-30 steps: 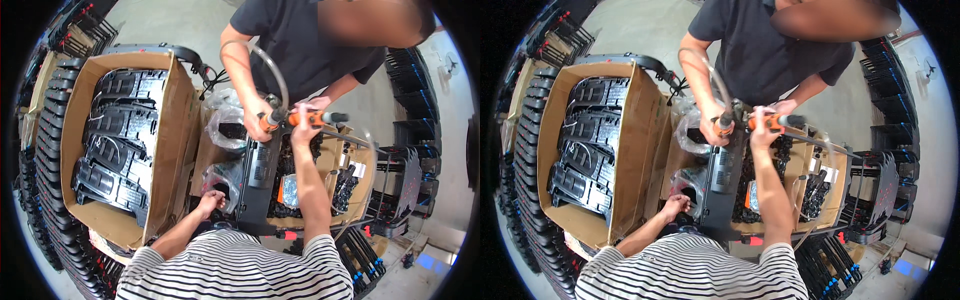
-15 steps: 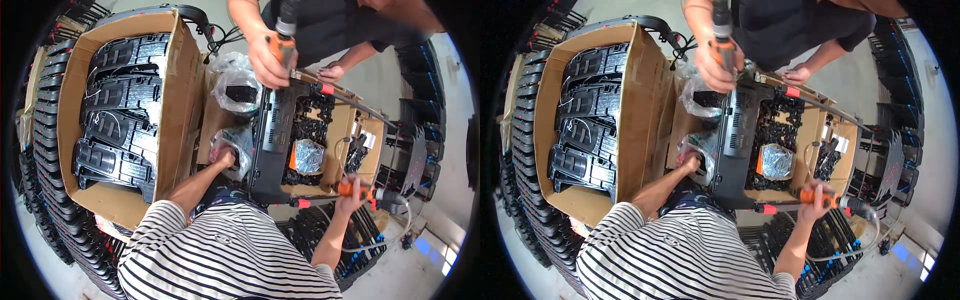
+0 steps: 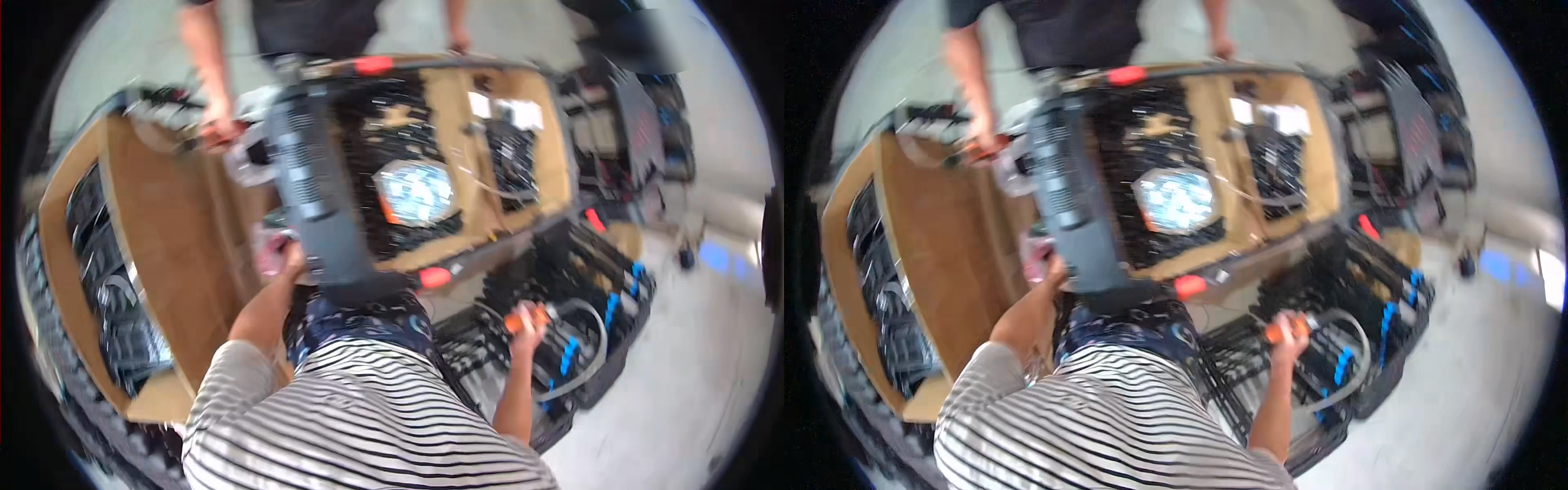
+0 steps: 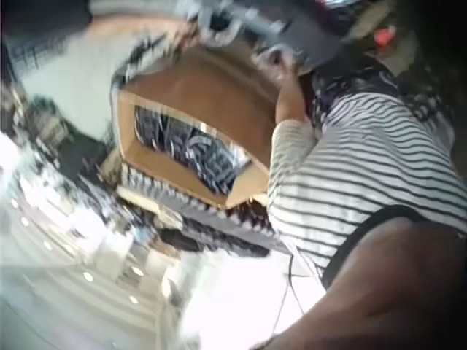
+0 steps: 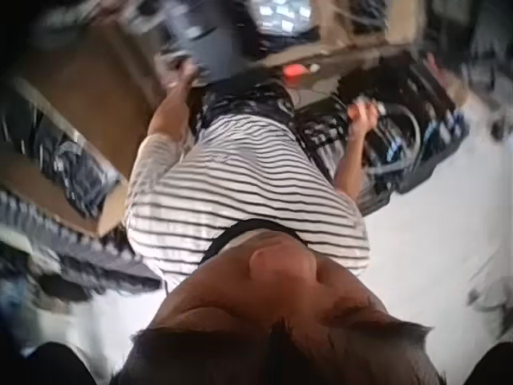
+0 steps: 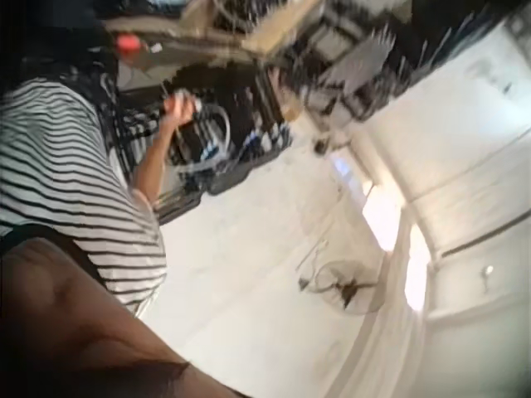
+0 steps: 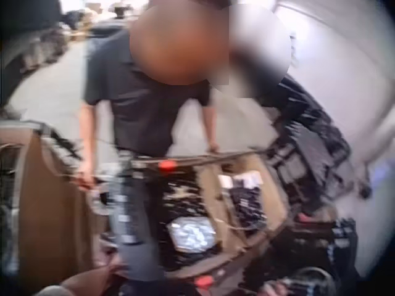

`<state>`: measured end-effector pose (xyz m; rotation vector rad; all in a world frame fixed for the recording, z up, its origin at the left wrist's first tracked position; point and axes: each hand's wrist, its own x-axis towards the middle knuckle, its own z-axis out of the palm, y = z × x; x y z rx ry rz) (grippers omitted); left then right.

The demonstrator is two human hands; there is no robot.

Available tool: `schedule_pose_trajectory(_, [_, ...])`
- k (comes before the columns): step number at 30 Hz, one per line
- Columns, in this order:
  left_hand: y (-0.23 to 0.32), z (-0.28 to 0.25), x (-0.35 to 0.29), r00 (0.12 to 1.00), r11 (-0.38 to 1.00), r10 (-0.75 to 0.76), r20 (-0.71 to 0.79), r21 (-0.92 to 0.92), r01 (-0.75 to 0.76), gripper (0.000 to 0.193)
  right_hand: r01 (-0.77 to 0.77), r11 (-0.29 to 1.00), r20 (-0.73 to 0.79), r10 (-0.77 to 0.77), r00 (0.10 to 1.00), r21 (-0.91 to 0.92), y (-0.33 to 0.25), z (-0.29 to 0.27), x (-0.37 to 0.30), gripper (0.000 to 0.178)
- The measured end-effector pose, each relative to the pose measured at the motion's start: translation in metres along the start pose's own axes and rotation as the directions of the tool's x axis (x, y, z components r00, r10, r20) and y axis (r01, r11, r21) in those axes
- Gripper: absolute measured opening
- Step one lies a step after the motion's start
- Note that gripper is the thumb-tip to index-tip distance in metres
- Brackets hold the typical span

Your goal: Assembling electronic components using a power screwdriver.

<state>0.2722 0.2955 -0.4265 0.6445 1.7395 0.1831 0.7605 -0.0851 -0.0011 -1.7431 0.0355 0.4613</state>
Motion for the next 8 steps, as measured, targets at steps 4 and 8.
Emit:
schedule_pose_trajectory(4, [0.01, 0.035, -0.08, 0.943, 0.951, 0.31, 0.122, -0.024, -0.31, 0.02, -0.122, 0.974, -0.141, 0.096, 0.985, -0.189, 0.063, -0.086, 0.072, 0.025])
schedule_pose_trajectory(8, [0.068, 0.064, -0.226, 0.928, 0.843, 0.371, -0.017, -0.413, -0.344, 0.044, 0.025, 0.937, -0.127, -0.073, 0.989, -0.348, 0.15, -0.146, 0.168, 0.024])
